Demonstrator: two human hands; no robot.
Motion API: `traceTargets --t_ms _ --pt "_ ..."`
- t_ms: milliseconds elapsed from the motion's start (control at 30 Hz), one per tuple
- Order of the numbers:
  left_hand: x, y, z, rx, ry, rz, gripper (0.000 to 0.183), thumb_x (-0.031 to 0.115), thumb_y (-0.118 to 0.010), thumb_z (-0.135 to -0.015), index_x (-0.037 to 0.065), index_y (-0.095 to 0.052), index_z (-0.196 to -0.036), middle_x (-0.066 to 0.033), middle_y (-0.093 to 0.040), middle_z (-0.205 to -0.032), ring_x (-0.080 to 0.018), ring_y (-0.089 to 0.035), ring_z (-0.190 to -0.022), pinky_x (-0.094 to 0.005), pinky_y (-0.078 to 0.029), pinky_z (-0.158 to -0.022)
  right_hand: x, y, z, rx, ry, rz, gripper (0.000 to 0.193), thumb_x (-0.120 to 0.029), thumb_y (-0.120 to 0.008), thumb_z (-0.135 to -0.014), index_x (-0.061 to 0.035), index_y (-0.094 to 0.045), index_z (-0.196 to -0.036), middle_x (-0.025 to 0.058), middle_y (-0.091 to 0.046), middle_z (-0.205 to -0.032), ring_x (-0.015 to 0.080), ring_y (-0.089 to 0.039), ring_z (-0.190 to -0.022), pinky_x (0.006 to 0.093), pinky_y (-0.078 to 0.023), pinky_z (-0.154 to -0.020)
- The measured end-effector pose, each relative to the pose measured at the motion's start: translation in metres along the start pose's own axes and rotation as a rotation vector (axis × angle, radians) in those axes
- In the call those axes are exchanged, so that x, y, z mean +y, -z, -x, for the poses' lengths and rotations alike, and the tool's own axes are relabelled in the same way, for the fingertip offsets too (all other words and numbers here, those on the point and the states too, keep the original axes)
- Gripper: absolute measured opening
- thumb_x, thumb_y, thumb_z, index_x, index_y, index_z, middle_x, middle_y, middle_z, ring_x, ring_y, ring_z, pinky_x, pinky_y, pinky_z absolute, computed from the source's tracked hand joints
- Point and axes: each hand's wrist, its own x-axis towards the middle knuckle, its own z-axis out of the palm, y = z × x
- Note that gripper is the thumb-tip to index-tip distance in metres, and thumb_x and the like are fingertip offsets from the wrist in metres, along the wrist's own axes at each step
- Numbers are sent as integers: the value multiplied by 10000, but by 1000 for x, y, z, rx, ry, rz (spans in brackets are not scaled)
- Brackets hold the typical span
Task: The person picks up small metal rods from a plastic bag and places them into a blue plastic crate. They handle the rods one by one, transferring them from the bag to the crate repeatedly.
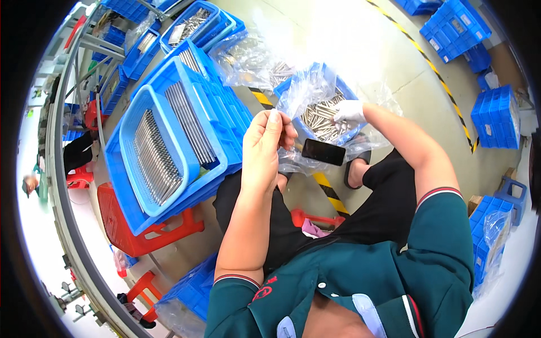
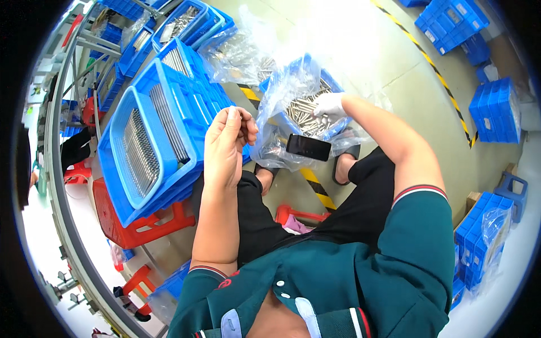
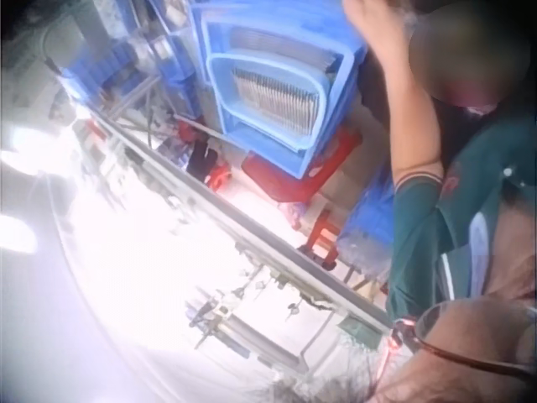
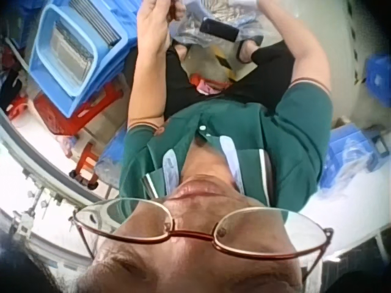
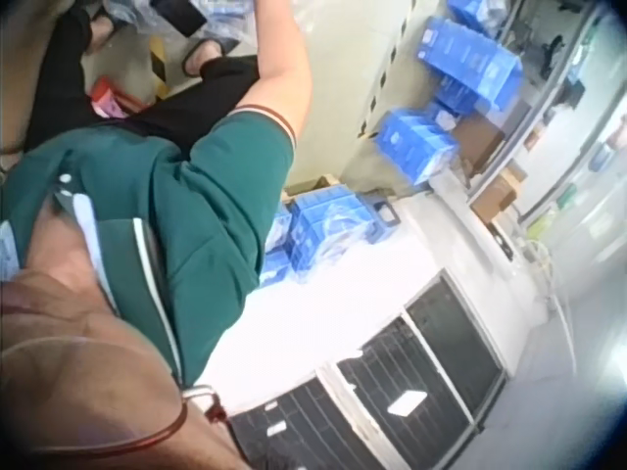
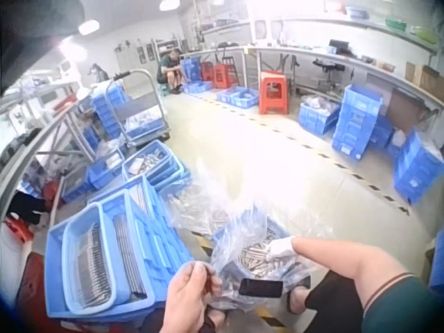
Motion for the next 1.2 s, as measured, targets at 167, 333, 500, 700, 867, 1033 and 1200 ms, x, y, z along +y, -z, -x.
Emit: traceTargets --t_ms 167,333,500,700,867,1033,1200 --pt "-9 7 -9 119 -99 13 250 315 -468 -971 93 -561 -904 -36 -615 -847 -107 -544 -743 -251 -395 -689 -62 -44 70 -106 256 -140 127 -189 -620 -832 -64 -625 -856 -27 -560 -639 48 -458 -511 192 -342 -447" --pt "-8 4 -16 78 -201 -104 275 335 -468 -964 98 -590 -894 -47 -638 -959 -124 -549 -880 -275 -368 -779 -106 -94 142 -106 300 -45 202 -240 -615 -843 -42 -618 -880 -16 -564 -637 41 -464 -484 179 -351 -423" --pt "-9 -17 -8 -421 -43 -184 298 339 -468 -971 67 -569 -905 -42 -637 -952 -83 -581 -778 -238 -471 -708 -103 -126 158 -169 269 -148 195 -200 -585 -862 -15 -591 -924 18 -577 -654 58 -487 -472 193 -379 -418" --pt "-8 -17 -3 -408 74 -195 294 348 -472 -966 73 -546 -890 -66 -636 -956 -103 -595 -805 -249 -495 -664 -89 -144 151 -41 322 -264 199 -215 -577 -888 -26 -595 -946 -30 -494 -618 27 -387 -437 172 -280 -384" --pt "-19 -17 -10 -310 45 26 277 326 -476 -964 70 -536 -878 -111 -636 -969 -171 -613 -838 -295 -521 -626 -89 -148 144 152 498 -55 216 -236 -550 -890 -27 -602 -906 -50 -450 -607 35 -376 -485 210 -300 -423" --pt "-12 1 -18 -33 7 186 247 294 -522 -947 62 -566 -878 -58 -607 -819 -128 -546 -704 -266 -466 -623 -97 -136 156 158 514 -157 214 -239 -554 -883 -30 -603 -877 -16 -490 -660 82 -430 -579 244 -357 -515" --pt "-13 10 -13 -137 43 246 201 247 -583 -919 55 -613 -866 15 -544 -660 -71 -468 -574 -229 -385 -546 -97 -122 154 438 622 66 281 -276 -584 -876 4 -606 -880 57 -543 -702 138 -496 -664 304 -402 -604"
